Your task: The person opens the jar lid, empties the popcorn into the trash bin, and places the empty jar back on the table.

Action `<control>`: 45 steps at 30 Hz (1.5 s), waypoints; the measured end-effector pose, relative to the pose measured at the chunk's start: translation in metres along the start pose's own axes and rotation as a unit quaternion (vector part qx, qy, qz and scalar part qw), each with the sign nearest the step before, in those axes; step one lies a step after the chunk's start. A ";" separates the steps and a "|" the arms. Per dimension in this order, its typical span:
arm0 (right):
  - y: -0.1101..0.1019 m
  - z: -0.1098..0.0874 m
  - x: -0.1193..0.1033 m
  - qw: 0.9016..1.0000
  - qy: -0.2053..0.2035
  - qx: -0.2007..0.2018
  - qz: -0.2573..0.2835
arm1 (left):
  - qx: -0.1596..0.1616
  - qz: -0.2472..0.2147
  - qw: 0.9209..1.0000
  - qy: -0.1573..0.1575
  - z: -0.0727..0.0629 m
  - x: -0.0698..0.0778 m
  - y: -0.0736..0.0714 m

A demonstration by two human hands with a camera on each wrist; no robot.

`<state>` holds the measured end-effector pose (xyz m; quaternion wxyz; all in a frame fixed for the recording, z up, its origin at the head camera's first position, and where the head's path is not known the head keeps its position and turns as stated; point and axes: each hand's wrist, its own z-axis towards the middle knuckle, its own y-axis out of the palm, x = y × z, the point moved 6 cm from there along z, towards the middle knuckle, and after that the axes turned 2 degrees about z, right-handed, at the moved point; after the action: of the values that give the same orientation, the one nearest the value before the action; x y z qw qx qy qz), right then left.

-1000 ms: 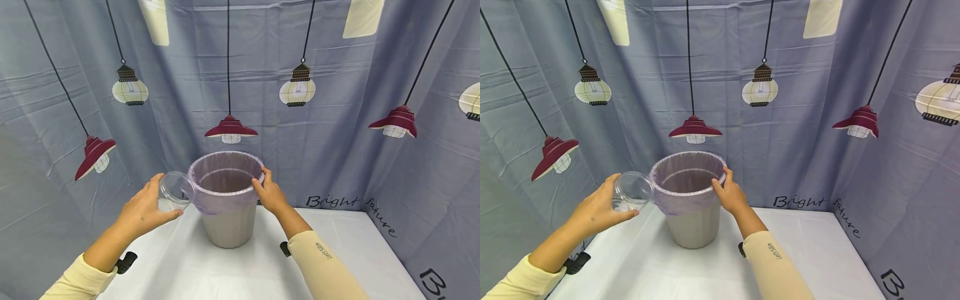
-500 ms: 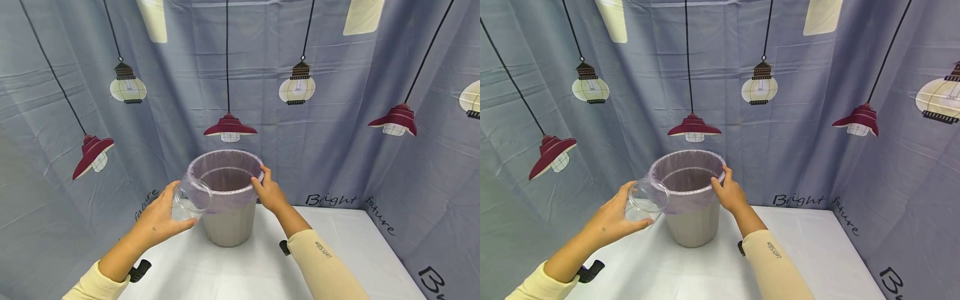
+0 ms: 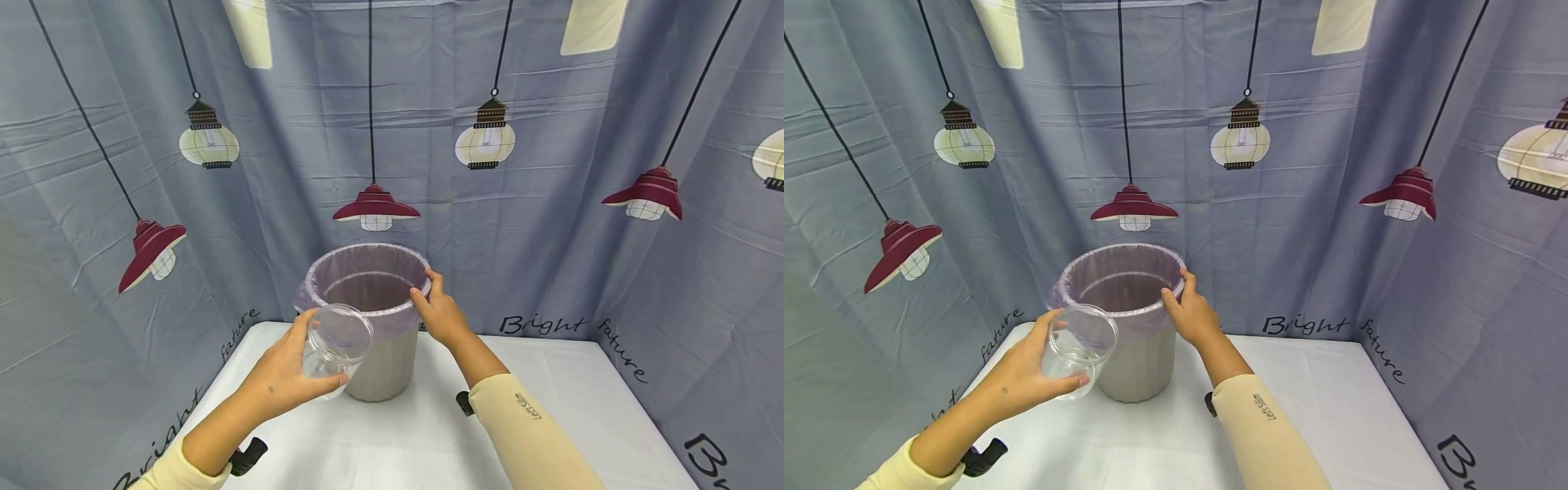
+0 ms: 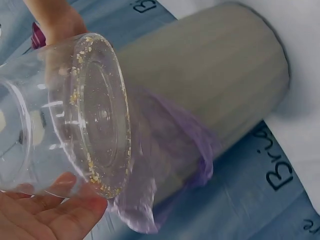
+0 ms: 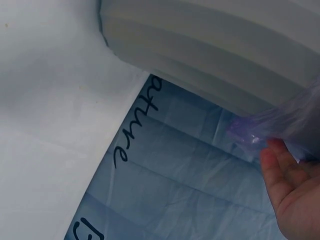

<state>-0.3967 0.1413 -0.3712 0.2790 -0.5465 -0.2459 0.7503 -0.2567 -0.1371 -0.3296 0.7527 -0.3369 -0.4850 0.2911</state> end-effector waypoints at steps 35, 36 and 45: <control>-0.002 -0.004 -0.003 1.000 0.009 -0.007 -0.016 | -0.022 -0.162 0.983 0.078 -0.019 0.030 0.094; -0.001 -0.004 -0.002 1.000 0.008 -0.007 -0.017 | -0.022 -0.168 0.982 0.078 -0.019 0.029 0.098; -0.001 -0.004 -0.001 1.000 0.009 -0.010 -0.011 | -0.048 -0.208 0.976 0.048 -0.027 0.023 0.132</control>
<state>-0.3928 0.1415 -0.3703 0.2835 -0.5532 -0.2567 0.7401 -0.2377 -0.0457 -0.4295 0.8021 -0.2781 -0.5211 0.0879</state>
